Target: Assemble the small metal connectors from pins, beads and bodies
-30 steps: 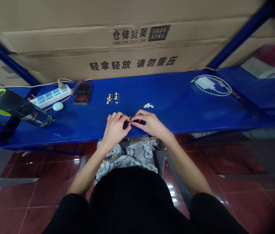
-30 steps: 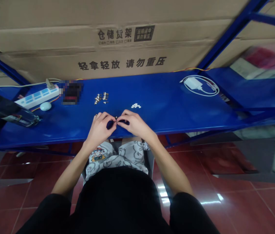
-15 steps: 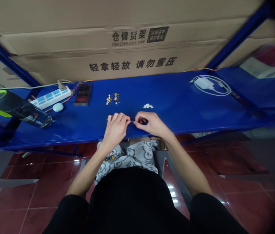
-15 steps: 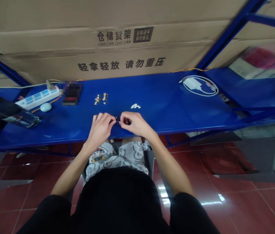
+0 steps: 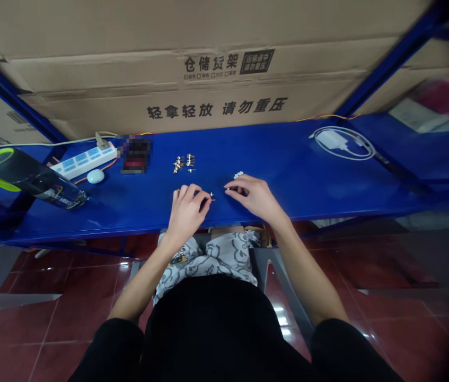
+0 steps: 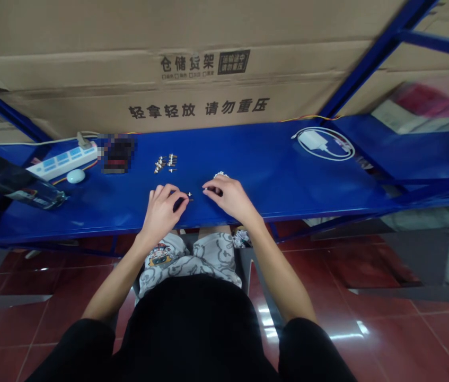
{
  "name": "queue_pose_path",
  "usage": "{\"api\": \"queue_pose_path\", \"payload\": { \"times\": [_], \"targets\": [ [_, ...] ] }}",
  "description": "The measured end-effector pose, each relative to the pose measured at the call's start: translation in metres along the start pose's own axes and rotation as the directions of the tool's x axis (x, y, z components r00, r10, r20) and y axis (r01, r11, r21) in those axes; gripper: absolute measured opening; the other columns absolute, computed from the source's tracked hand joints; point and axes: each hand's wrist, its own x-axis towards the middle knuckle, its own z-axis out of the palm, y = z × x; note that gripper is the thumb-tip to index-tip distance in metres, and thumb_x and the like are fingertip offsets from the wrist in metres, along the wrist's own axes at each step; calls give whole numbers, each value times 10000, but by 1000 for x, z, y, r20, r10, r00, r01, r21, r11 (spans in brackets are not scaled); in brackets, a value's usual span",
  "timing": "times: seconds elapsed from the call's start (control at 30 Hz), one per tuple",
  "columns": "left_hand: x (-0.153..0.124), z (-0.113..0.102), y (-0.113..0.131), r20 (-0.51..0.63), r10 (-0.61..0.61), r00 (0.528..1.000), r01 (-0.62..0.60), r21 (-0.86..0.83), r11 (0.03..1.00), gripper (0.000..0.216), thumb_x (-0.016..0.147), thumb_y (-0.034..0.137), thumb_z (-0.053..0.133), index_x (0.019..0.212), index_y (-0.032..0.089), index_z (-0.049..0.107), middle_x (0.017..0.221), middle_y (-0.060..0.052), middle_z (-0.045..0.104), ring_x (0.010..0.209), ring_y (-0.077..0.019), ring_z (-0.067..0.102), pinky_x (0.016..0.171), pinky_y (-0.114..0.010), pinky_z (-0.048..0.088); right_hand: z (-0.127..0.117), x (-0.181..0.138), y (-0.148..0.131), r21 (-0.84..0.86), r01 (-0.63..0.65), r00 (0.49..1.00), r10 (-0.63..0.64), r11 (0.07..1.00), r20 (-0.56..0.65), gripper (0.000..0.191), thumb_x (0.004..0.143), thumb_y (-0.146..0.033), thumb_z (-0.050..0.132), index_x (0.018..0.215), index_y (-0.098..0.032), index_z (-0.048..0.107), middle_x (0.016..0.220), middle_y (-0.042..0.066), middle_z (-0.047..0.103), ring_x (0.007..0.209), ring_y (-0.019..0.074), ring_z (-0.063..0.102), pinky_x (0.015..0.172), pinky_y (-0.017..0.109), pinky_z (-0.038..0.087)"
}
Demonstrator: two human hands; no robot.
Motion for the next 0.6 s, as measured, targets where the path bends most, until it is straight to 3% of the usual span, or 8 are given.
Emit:
{"api": "queue_pose_path", "payload": {
  "times": [0.17,0.6],
  "targets": [
    [0,2,0,-31,-31,999,32,26,999,186,1000,309,577,1140,236,675,1151,-65,649,1052,-269,538,879,-422,399,11,5,-11,88,89,990,-98,992,101,181,974,-298,596,1056,-236,746,1062,66,718,914,206,670,840,364,529],
    [3,5,-8,-1,-22,1000,22,-67,997,149,979,356,645,993,290,777,1013,-14,725,946,-228,561,810,-390,388,16,11,-13,102,82,978,-100,991,181,187,977,-308,597,1021,-243,766,942,54,672,839,198,635,778,347,496]
  ]
}}
